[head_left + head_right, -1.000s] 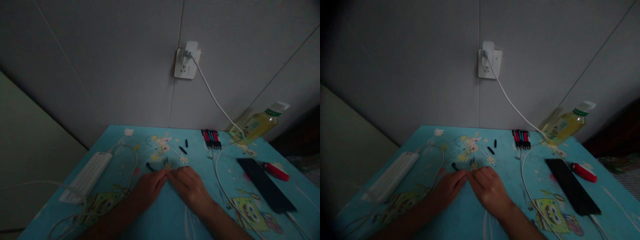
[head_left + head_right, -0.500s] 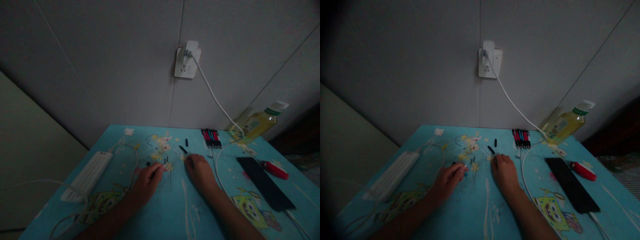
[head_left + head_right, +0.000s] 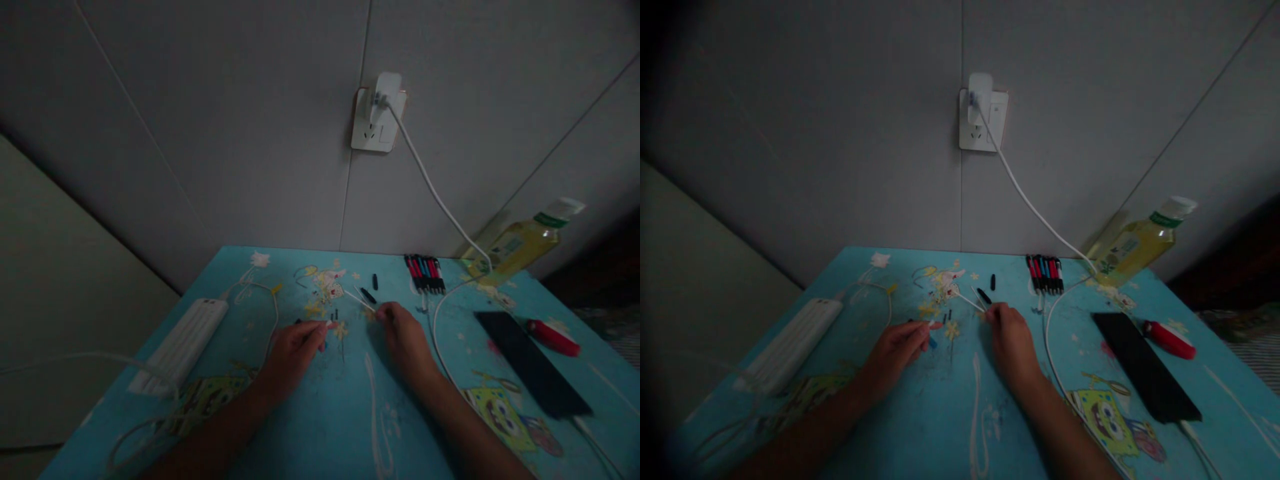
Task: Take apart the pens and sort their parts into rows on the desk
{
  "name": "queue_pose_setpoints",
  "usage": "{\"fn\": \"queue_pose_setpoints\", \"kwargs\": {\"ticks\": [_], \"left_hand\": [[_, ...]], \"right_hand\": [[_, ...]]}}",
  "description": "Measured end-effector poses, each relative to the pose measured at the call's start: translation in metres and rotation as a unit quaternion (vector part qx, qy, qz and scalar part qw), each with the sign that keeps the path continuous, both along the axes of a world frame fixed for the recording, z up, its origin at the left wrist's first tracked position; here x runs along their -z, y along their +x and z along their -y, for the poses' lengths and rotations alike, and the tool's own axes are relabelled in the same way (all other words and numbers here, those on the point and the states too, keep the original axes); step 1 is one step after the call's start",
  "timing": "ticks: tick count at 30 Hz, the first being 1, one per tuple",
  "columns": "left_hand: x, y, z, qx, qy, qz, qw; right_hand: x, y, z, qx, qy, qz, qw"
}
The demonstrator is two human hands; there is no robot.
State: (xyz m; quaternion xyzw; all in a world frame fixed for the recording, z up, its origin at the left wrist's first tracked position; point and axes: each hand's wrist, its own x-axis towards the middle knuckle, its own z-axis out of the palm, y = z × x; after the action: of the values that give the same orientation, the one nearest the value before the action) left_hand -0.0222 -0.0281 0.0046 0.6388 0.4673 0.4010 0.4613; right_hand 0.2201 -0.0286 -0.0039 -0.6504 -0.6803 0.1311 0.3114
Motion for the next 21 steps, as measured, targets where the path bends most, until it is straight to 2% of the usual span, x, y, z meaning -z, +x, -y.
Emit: {"fn": "queue_pose_setpoints", "kwargs": {"ticks": [3, 6, 13, 21], "left_hand": [[0.0, 0.001, 0.0, 0.024, 0.028, -0.006, 0.999], [-0.001, 0.002, 0.0, 0.052, 0.069, -0.014, 0.996], [-0.01, 0.005, 0.005, 0.103, 0.1, -0.025, 0.989], [-0.011, 0.005, 0.008, 0.126, 0.068, -0.037, 0.989]], "right_hand": [[-0.015, -0.012, 0.01, -0.049, -0.004, -0.188, 0.981], [-0.022, -0.023, 0.019, -0.1, -0.006, -0.278, 0.955], [-0.017, -0.034, 0.025, -0.194, 0.007, -0.247, 0.949], [-0.016, -0.038, 0.029, -0.222, 0.039, -0.227, 0.947]]}}
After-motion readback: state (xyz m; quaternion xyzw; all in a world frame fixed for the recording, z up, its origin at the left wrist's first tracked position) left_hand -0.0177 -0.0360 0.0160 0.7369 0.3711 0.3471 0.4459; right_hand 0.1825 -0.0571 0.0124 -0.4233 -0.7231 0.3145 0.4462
